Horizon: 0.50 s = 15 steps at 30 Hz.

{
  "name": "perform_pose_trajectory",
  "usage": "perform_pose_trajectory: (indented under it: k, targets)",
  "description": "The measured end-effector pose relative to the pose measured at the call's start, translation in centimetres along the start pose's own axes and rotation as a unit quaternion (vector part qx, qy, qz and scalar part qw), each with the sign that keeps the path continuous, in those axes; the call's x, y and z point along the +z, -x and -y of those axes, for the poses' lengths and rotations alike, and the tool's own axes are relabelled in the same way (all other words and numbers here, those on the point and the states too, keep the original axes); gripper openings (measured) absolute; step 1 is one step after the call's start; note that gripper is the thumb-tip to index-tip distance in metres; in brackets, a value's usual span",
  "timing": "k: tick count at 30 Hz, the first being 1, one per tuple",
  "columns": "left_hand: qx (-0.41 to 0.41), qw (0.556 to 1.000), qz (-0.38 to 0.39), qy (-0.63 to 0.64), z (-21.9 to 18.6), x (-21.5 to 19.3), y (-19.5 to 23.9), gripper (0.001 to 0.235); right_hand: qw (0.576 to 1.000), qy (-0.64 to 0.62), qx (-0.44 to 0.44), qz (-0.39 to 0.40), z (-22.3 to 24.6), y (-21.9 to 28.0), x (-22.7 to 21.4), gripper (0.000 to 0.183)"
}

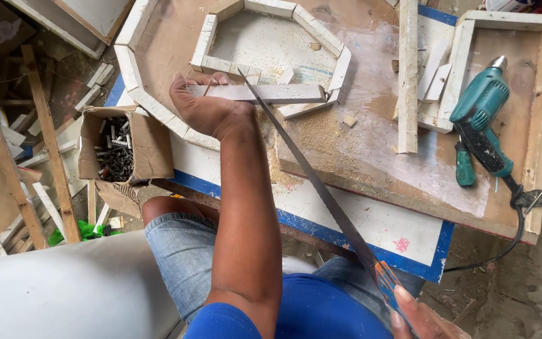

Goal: Measuring, marking, and sawing wooden strips to fit into a G-shaped frame.

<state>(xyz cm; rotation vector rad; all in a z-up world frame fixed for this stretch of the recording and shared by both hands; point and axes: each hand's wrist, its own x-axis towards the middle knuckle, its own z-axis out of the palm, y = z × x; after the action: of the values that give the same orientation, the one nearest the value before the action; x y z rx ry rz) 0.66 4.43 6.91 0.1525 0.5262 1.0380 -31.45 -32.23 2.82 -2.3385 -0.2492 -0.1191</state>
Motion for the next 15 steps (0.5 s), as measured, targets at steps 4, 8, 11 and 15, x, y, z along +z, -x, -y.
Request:
perform_pose_trajectory:
  k: [4, 8, 11, 15]
  targets:
    - [0.021, 1.0, 0.01, 0.013, 1.5, -1.3, 0.3, 0.019, 0.998, 0.025, -0.049, -0.041, 7.5, -6.0, -0.9, 0.058]
    - [0.007, 0.995, 0.053, -0.082, 2.3, -4.0, 0.9, 0.013, 0.996, 0.06, -0.063, 0.003, 8.9, -8.1, -0.4, 0.054]
    - [0.006, 0.996, 0.066, -0.065, 2.4, -2.8, 0.5, 0.018, 0.997, 0.032, -0.071, -0.012, 9.3, -8.8, 0.4, 0.052]
    - [-0.08, 0.996, -0.006, -0.025, 0.5, -0.4, 2.2, 0.014, 0.992, -0.017, -0.085, -0.096, 4.7, -5.9, 1.7, 0.072]
